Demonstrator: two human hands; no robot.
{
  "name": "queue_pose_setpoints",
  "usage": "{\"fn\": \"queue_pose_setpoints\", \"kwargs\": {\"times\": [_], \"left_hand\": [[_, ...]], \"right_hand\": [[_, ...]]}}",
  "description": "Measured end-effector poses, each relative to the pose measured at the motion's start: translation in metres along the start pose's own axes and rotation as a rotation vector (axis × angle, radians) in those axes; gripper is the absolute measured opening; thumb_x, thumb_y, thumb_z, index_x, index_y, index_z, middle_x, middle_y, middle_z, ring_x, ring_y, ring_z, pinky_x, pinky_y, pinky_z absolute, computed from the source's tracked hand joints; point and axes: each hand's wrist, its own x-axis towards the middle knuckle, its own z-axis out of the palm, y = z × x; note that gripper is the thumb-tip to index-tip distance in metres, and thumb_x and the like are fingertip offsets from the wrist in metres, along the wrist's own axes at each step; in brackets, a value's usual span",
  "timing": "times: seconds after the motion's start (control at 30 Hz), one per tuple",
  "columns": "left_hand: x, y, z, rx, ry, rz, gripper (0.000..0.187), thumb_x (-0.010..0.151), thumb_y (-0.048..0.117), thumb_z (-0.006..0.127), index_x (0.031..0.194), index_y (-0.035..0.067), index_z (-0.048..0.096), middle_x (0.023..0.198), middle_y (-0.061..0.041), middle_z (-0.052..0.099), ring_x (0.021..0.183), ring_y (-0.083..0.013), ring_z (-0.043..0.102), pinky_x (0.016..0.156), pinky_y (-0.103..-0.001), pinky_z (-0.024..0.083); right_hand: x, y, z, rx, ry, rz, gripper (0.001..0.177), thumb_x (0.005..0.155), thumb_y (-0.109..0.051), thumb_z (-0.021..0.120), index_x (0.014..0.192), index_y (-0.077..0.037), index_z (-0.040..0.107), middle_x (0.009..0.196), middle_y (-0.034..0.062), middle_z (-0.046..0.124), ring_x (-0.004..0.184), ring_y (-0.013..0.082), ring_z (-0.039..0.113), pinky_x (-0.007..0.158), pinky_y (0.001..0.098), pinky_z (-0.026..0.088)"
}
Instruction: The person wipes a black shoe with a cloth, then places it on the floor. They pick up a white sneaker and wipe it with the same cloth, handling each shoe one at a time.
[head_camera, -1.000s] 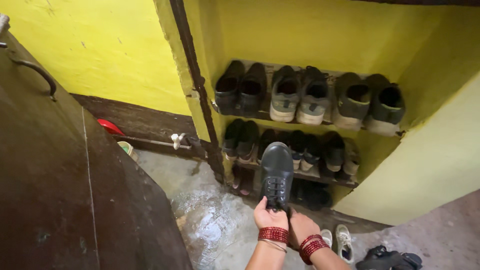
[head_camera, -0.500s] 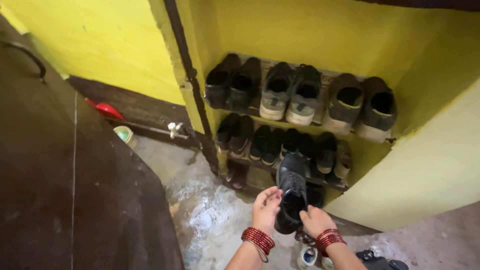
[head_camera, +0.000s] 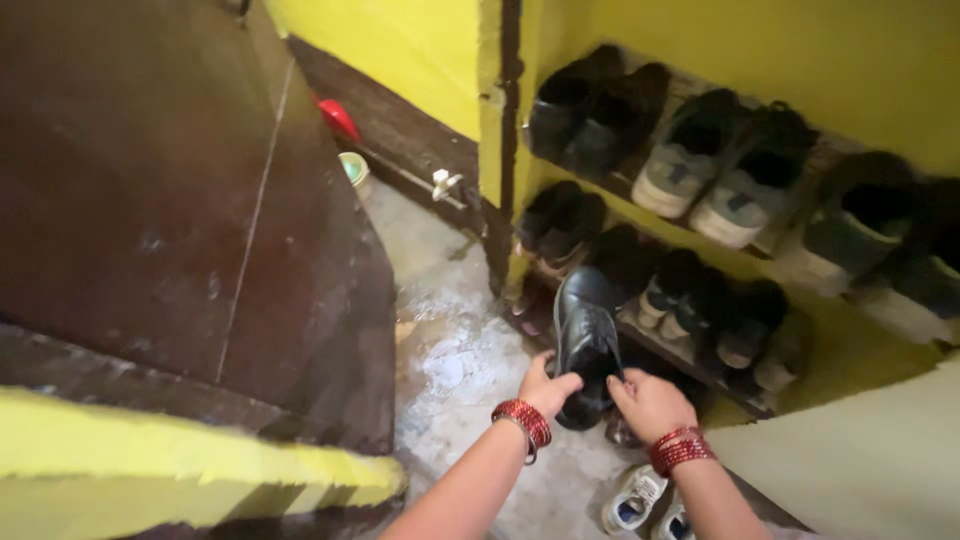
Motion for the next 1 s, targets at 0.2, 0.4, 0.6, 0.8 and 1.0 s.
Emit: {"fn": "queue_pose_setpoints", "kwargs": {"times": [0.2, 0.4, 0.6, 0.8, 1.0], "left_hand": [[0.031, 0.002, -0.028, -0.055, 0.179, 0.104, 0.076, 0.073, 0.021, 0.078, 0.142, 0.002, 0.051, 0.124, -0.02, 0.069, 0.109, -0.0247, 0.069, 0.095, -0.034, 0.055], [0.05, 0.021, -0.048, -0.043, 0.236, 0.146, 0.076, 0.075, 0.022, 0.079, 0.141, 0.0, 0.048, 0.126, -0.02, 0.067, 0.111, -0.0258, 0.069, 0.098, -0.035, 0.054], [0.05, 0.043, -0.055, -0.074, 0.254, 0.13, 0.076, 0.073, 0.025, 0.08, 0.139, -0.001, 0.051, 0.122, -0.021, 0.07, 0.109, -0.0277, 0.07, 0.096, -0.036, 0.054], [0.058, 0.044, -0.077, -0.046, 0.237, 0.124, 0.089, 0.075, 0.038, 0.088, 0.142, -0.003, 0.048, 0.132, -0.022, 0.064, 0.121, -0.0273, 0.064, 0.104, -0.037, 0.05], [0.081, 0.027, -0.109, 0.042, 0.191, 0.19, 0.08, 0.079, 0.027, 0.087, 0.143, -0.004, 0.049, 0.134, -0.02, 0.064, 0.122, -0.0256, 0.062, 0.104, -0.035, 0.048]], "right_hand": [[-0.016, -0.065, -0.042, -0.059, 0.18, -0.231, 0.053, 0.086, -0.054, 0.062, 0.13, -0.025, 0.067, 0.115, 0.0079, 0.072, 0.102, 0.0307, 0.071, 0.084, 0.0448, 0.058], [-0.024, -0.116, -0.049, -0.169, 0.046, -0.28, 0.063, 0.076, -0.049, 0.074, 0.134, -0.029, 0.063, 0.14, 0.0101, 0.054, 0.103, 0.0317, 0.07, 0.086, 0.0431, 0.058], [-0.004, -0.137, -0.033, -0.218, -0.015, -0.183, 0.053, 0.078, -0.048, 0.076, 0.125, -0.026, 0.07, 0.139, 0.0114, 0.059, 0.111, 0.0317, 0.069, 0.094, 0.0434, 0.056], [0.016, -0.138, -0.014, -0.174, 0.124, -0.273, 0.049, 0.076, -0.05, 0.077, 0.116, -0.022, 0.075, 0.141, 0.0086, 0.06, 0.115, 0.0309, 0.066, 0.092, 0.0442, 0.055], [0.021, -0.149, -0.001, -0.2, 0.121, -0.241, 0.05, 0.078, -0.054, 0.074, 0.118, -0.022, 0.075, 0.14, 0.0029, 0.063, 0.117, 0.0277, 0.067, 0.093, 0.0422, 0.056]]}}
